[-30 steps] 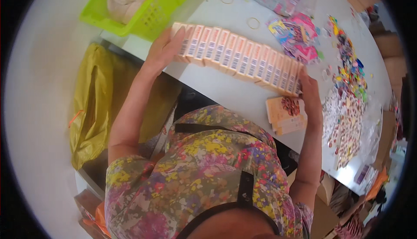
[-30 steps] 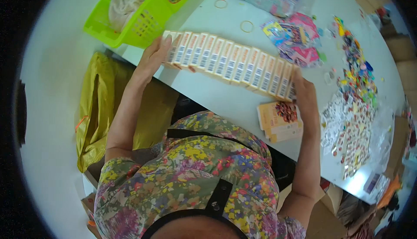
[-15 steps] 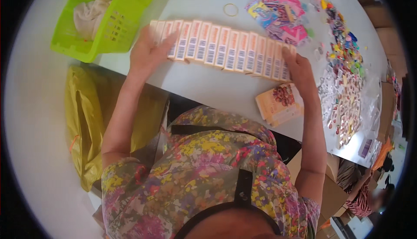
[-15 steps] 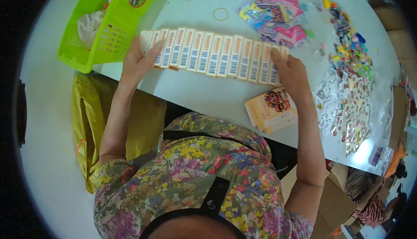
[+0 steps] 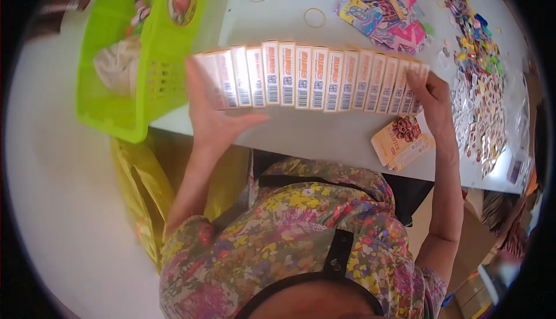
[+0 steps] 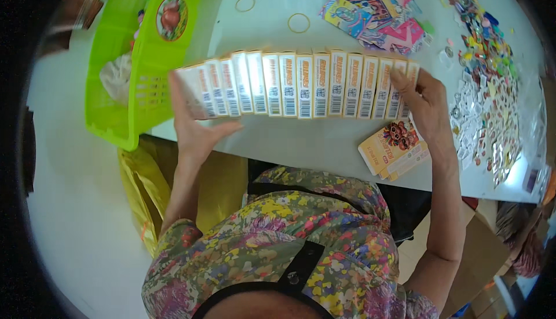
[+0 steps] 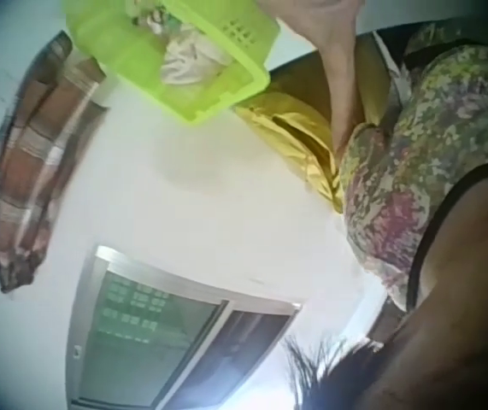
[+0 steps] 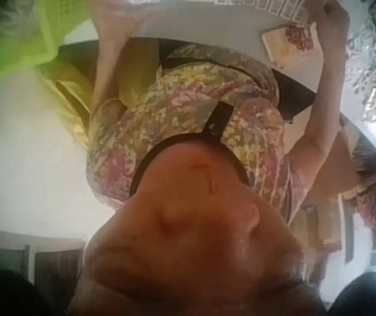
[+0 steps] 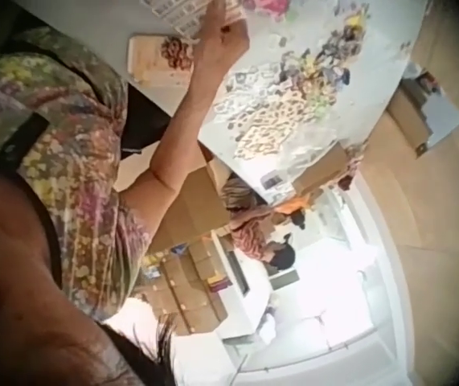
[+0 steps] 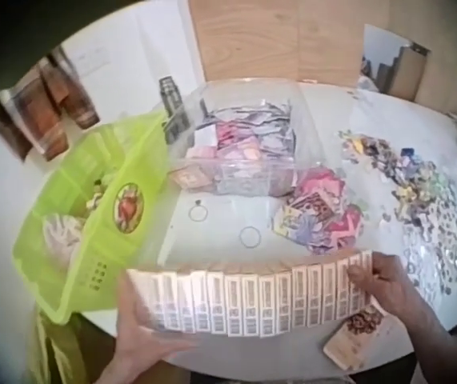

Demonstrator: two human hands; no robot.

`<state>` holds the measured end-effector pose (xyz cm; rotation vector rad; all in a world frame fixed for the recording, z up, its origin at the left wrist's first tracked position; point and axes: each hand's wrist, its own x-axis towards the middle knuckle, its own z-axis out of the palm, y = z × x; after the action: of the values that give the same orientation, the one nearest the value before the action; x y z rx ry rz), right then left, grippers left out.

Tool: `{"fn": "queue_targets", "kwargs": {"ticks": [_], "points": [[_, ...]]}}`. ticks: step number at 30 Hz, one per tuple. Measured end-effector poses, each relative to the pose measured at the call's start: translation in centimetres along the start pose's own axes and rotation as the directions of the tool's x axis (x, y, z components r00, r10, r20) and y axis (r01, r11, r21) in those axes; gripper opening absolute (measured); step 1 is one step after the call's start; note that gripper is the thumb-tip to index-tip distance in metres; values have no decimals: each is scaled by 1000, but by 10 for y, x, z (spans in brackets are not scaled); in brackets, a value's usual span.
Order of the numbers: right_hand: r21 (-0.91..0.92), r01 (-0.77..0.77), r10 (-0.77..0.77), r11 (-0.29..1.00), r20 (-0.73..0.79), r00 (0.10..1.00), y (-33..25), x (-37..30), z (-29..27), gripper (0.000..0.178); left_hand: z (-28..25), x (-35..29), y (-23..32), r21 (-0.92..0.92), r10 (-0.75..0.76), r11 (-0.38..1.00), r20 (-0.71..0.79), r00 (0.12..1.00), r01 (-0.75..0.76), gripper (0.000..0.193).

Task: Packaging small items into paper bags and placing them into a shipping box.

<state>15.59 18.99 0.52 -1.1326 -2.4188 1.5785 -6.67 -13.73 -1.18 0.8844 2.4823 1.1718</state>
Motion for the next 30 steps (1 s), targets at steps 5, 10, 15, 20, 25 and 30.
{"fn": "queue_targets", "kwargs": {"ticks": [5, 10, 15, 20, 25, 30], "points": [[248, 254, -208, 935, -198, 958, 27, -20, 7, 44, 17, 6, -13, -346, 307, 846, -304, 902, -405, 148], [-20, 385, -362, 923, -388, 847, 42, -18, 27, 42, 37, 9, -45, -400, 291, 837, -254, 922, -374, 117], [-80, 432, -414, 898, -481, 773, 47, -15, 6, 26, 60, 31, -48, -34, 444, 877, -323, 836, -479, 72], [-207, 209, -294, 956, -724, 624, 22, -75, -79, 45, 103, 59, 62, -699, 413, 613, -115, 903, -369, 69], [-153, 155, -206, 976, -878, 432, 48, -232, -129, 65, 176, 15, 146, -853, 336, 465, 417, 845, 236, 49], [-112, 49, -120, 992, -972, 201, 58, -366, -168, 47, 234, -41, 253, -797, 633, 552, 591, 500, 244, 44]]}}
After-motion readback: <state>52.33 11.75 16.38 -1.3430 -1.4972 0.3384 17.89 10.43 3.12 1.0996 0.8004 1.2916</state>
